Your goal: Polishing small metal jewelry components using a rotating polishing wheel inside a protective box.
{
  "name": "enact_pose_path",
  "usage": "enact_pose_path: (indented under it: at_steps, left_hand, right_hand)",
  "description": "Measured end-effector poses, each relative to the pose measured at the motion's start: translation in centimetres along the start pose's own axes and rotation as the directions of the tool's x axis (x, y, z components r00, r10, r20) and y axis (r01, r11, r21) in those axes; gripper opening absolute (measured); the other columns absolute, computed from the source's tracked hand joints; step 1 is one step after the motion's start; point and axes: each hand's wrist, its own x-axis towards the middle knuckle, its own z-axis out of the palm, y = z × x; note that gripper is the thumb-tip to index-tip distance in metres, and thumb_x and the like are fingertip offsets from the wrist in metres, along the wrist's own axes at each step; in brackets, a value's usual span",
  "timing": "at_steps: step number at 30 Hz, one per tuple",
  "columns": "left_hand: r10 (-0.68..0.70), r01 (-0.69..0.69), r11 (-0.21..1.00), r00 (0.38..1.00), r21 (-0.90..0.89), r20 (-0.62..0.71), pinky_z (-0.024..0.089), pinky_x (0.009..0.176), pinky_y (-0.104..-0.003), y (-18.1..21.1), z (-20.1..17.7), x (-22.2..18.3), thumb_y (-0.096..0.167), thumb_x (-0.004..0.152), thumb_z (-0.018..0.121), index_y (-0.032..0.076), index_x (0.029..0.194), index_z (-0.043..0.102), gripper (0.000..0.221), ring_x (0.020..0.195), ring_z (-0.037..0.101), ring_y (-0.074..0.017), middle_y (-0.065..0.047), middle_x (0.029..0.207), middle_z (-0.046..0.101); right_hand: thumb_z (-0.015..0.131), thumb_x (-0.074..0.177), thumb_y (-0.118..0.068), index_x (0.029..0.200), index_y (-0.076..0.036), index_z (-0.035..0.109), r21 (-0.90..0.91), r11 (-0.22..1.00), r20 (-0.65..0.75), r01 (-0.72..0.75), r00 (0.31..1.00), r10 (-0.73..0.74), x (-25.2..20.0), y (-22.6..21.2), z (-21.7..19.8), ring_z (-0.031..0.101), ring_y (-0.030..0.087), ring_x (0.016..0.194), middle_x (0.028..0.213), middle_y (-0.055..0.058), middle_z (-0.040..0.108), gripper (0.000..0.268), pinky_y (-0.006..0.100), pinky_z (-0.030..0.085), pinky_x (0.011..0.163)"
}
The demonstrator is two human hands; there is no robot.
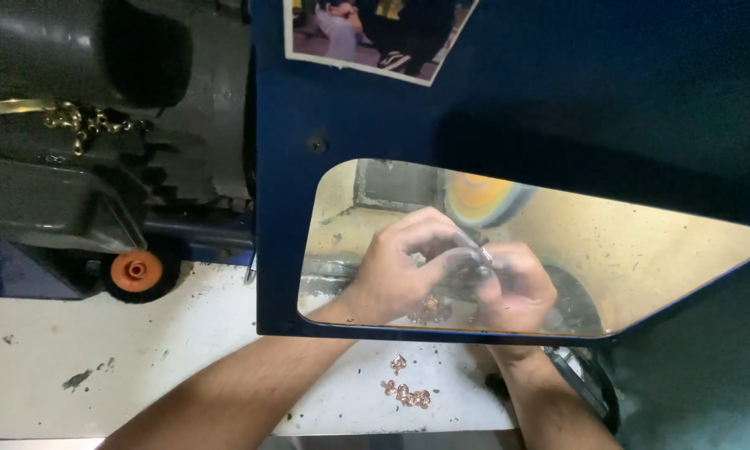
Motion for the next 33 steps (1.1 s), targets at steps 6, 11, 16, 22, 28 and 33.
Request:
enact_pose_path:
  at_steps: [6, 11, 16, 22, 28, 33]
  left_hand:
    - [0.131, -0.131, 0.991, 0.991, 0.039, -0.004, 0.055, 0.060, -0.028, 0.3, -0.2, 0.4, 0.016, 0.091, 0.077, 0.013, 0.099, 0.075, 0.008, 0.062, 0.062, -0.0092, -0.003, 0.089, 0.072]
    - [0.183, -0.182, 0.982, 0.983, 0.050, 0.002, 0.053, 0.059, -0.026, 0.3, -0.3, 0.6, 0.017, 0.091, 0.077, 0.014, 0.099, 0.075, 0.009, 0.061, 0.060, -0.0079, -0.001, 0.089, 0.072]
    - [0.201, -0.201, 0.977, 0.980, 0.067, 0.011, 0.054, 0.058, -0.026, 0.3, -0.4, 0.8, 0.015, 0.091, 0.077, 0.014, 0.099, 0.075, 0.008, 0.062, 0.061, -0.0084, -0.001, 0.090, 0.072]
    - [0.044, -0.040, 0.990, 0.999, 0.138, -0.027, 0.055, 0.062, -0.029, -0.8, -0.3, 1.2, 0.017, 0.094, 0.074, 0.011, 0.099, 0.076, 0.008, 0.068, 0.064, -0.0120, -0.004, 0.088, 0.073]
    - [-0.142, 0.157, 0.982, 0.980, 0.105, -0.138, 0.056, 0.062, -0.024, -2.9, -0.5, 1.4, 0.014, 0.093, 0.074, 0.010, 0.098, 0.077, 0.008, 0.074, 0.066, -0.0098, -0.002, 0.085, 0.074]
    - [-0.175, 0.181, 0.981, 0.981, 0.066, -0.082, 0.058, 0.069, -0.028, -3.0, -1.5, 1.5, 0.016, 0.096, 0.071, 0.011, 0.099, 0.077, 0.009, 0.081, 0.067, -0.0127, -0.004, 0.089, 0.075]
  right_hand:
    - [0.074, 0.090, -0.019, 0.090, -0.001, 0.065, 0.030, 1.000, 0.027, -0.005, 1.000, 0.004, -0.2, -0.4, 0.5, 0.071, 0.021, 0.071, 0.083, 0.018, 0.069, 0.020, 0.033, 0.057, 0.062]
    - [0.073, 0.092, -0.016, 0.092, -0.004, 0.065, 0.039, 0.999, 0.046, -0.013, 0.999, 0.011, -0.3, -0.4, 0.2, 0.069, 0.017, 0.076, 0.086, 0.017, 0.070, 0.015, 0.029, 0.055, 0.066]
    - [0.072, 0.093, -0.016, 0.093, -0.004, 0.066, 0.018, 1.000, 0.052, -0.013, 0.999, 0.012, -0.2, -0.4, 0.5, 0.069, 0.015, 0.079, 0.088, 0.017, 0.072, 0.014, 0.030, 0.055, 0.064]
    - [0.068, 0.092, -0.013, 0.096, -0.003, 0.064, 0.012, 0.925, -0.013, -0.379, 0.925, 0.379, 0.4, -0.7, 1.9, 0.065, 0.013, 0.073, 0.085, 0.015, 0.072, 0.012, 0.034, 0.059, 0.057]
    - [0.056, 0.098, -0.013, 0.110, -0.002, 0.057, 0.300, 0.582, -0.068, -0.756, 0.592, 0.803, 2.6, -2.2, 4.9, 0.055, 0.012, 0.069, 0.084, 0.004, 0.056, 0.016, 0.026, 0.054, 0.064]
    - [0.062, 0.098, -0.010, 0.089, -0.011, 0.055, 0.474, 0.587, -0.009, -0.656, 0.663, 0.748, 1.4, 0.2, 4.5, 0.051, 0.014, 0.057, 0.072, 0.004, 0.054, 0.011, 0.027, 0.047, 0.059]
